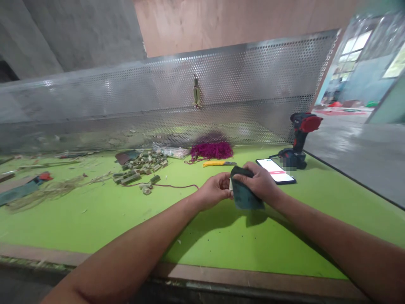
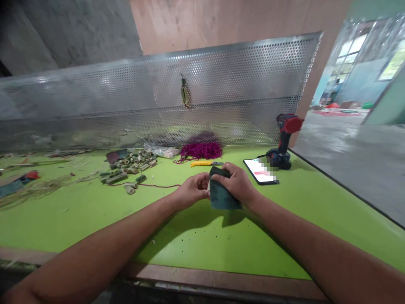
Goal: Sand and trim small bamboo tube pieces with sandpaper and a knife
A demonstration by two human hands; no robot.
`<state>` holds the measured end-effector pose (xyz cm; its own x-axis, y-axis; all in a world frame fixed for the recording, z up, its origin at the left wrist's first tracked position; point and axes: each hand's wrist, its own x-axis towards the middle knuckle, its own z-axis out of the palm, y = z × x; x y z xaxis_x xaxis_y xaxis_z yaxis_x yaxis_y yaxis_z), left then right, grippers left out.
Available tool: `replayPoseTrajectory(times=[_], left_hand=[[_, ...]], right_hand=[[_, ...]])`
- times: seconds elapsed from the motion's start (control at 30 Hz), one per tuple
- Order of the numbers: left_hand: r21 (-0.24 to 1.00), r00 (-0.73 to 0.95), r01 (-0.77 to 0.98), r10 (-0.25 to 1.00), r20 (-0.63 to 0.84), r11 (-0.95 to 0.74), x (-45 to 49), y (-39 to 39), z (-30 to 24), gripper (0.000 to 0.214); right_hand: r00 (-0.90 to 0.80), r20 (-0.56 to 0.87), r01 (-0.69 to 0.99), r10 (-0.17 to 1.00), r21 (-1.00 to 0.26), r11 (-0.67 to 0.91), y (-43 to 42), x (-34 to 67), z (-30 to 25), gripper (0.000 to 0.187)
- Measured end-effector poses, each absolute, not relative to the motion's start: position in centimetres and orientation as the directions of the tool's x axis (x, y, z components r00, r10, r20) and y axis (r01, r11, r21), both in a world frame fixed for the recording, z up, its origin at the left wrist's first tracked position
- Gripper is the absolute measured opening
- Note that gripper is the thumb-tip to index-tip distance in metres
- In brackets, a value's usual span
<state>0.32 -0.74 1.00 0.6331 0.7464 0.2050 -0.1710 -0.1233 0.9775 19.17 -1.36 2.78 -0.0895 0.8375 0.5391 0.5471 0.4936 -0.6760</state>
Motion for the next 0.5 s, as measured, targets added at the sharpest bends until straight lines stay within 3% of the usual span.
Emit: replayPoseTrajectory(times=[0.13,0.27,0.33,0.5], left_hand=[[0.984,0.593,-0.127,0.785,0.178,-0.127,0.4,-0.5,0.9,0.067],[0.974,0.588,-0.18,0.779,0.219,-0.138,0.5,-0.5,0.9,0.056],[0.973,0.596,-0.197,0.773,0.216,-0.119,0.5,-0.6,1.0,0.056],[0.984,0.622,-0.135,0.763,0.175,-0.116,0.5,-0.3,0.7,0.067]], right_hand=[[0.053,0.578,0.545,0.814,-0.7,0.462,-1.1,20.0,3.0,0.035],[-0.154,0.532,0.495,0.833,-0.688,0.531,-1.8,19.1,2.2,0.03],[-0.181,0.528,0.497,0.83,-0.679,0.54,-1.7,18.8,2.1,0.03],[0.013,0.615,0.548,0.789,-0.664,0.509,-1.3,19.3,2.4,0.031]])
